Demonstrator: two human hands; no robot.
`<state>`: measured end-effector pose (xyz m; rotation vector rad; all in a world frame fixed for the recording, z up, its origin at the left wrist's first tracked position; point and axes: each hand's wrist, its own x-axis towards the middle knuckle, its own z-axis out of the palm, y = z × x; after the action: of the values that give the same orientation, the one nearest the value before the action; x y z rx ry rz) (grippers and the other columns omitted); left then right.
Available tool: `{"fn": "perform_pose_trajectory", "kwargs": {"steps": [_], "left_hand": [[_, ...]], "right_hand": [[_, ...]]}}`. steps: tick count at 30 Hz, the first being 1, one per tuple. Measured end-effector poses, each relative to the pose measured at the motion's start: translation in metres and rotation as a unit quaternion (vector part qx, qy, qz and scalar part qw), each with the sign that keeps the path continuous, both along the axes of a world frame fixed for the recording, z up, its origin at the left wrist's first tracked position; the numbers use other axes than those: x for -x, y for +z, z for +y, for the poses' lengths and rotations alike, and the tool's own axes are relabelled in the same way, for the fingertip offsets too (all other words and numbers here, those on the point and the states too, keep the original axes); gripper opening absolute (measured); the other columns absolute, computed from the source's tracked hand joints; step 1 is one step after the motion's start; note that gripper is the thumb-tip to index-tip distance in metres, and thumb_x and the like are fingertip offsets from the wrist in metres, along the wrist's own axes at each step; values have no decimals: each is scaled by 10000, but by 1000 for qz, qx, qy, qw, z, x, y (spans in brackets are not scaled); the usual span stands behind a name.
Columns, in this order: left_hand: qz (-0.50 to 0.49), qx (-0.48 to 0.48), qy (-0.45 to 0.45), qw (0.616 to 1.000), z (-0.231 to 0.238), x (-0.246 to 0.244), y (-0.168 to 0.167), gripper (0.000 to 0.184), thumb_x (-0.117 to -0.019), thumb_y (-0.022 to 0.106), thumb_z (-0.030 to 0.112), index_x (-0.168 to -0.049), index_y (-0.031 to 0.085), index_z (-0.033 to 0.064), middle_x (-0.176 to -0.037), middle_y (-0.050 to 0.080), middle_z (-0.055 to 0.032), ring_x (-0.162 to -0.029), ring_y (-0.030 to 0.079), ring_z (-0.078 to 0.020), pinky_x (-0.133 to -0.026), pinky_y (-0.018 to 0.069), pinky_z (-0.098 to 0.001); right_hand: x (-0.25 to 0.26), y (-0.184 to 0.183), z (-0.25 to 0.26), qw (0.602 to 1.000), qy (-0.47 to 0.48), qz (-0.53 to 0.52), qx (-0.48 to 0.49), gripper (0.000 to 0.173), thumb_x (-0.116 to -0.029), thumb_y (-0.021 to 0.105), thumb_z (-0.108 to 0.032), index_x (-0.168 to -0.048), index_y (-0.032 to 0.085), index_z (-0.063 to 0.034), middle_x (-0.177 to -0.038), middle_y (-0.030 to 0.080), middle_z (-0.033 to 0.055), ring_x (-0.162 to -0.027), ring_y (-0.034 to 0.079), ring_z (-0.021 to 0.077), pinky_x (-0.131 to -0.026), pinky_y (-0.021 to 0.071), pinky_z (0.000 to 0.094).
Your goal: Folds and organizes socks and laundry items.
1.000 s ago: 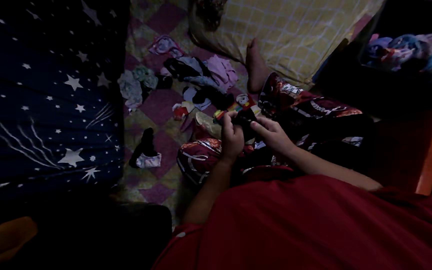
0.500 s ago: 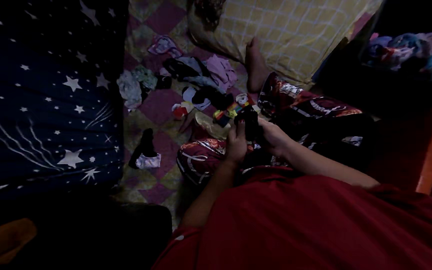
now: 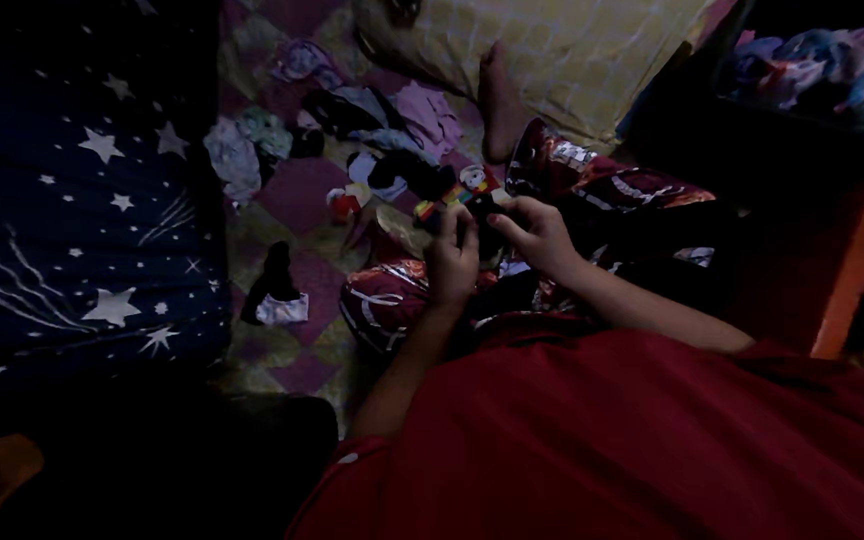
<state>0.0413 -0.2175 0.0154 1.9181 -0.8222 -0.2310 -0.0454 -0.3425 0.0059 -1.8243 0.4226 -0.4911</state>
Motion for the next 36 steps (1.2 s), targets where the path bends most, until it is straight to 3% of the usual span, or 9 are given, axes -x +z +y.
{"fn": "perform_pose_trajectory", "kwargs": {"steps": [7,9,11,18,25,28,31,34,36], "left_hand": [[80,29,15,996,-5,2,11,390,-957,698,186,-1220,578,-76,-1019,698,-161,-873,679,-115,-804,557,-293],[81,49,0,996,-5,0,7,377,-942,703,120,-1233,580,-87,-1093,689,-177,-955,678,-120,-869,554,-287],[69,65,-23,995,-4,-2,2,364,-924,689,45,-1244,582,-92,-1144,682,-190,-1008,682,-134,-895,560,-291],[111,108,-46,987,-3,1,-12,457,-879,553,-73,-1335,557,-103,-1285,636,-219,-1101,661,-151,-928,557,-300],[520,194,-22,832,0,13,-20,410,-1044,234,119,-1359,487,50,-1196,628,-78,-1066,635,-176,-948,539,-414],[588,161,-20,792,-2,12,-18,419,-1023,211,125,-1309,514,77,-1116,645,-68,-972,651,-165,-843,559,-373],[523,50,-97,845,4,1,-13,498,-942,304,15,-1414,463,12,-1278,584,-110,-1054,614,-150,-865,541,-344],[346,-94,-161,919,10,-17,-6,415,-1005,405,11,-1383,571,-24,-1504,449,-202,-1352,468,-247,-1088,414,-420],[272,-135,-156,940,19,-33,-9,384,-1023,424,18,-1367,589,-21,-1462,506,-230,-1340,500,-287,-1099,416,-448]], "right_hand": [[-9,10,-11,998,1,-8,69,214,-992,593,-78,-1054,736,69,-1020,693,188,-942,652,187,-858,524,296],[-7,16,-14,999,9,20,-38,211,-1025,563,-116,-1016,720,25,-921,680,42,-795,603,25,-744,504,198],[-6,20,-19,981,6,31,-194,206,-1045,523,-123,-1037,686,2,-859,662,-27,-726,605,1,-684,525,195],[-18,28,-13,801,-139,41,-581,184,-1098,416,-212,-1104,555,-92,-899,652,32,-781,657,120,-713,564,284],[-18,-9,-7,888,-97,76,-443,358,-1116,392,-319,-1324,532,-64,-1092,640,83,-978,647,165,-862,561,376],[-13,-11,-2,918,-57,92,-382,299,-1115,393,-285,-1197,556,-48,-954,625,39,-853,631,104,-788,555,323],[-5,-4,-3,947,-13,83,-309,248,-1114,387,-219,-1108,566,-47,-865,595,-28,-773,593,19,-748,530,237],[3,-3,-21,948,-46,100,-299,313,-1113,388,-236,-1224,571,-8,-965,627,29,-843,623,62,-798,550,296],[8,-3,-40,942,-91,86,-311,345,-1116,381,-262,-1301,539,-16,-1032,638,32,-894,641,77,-826,563,314]]}}
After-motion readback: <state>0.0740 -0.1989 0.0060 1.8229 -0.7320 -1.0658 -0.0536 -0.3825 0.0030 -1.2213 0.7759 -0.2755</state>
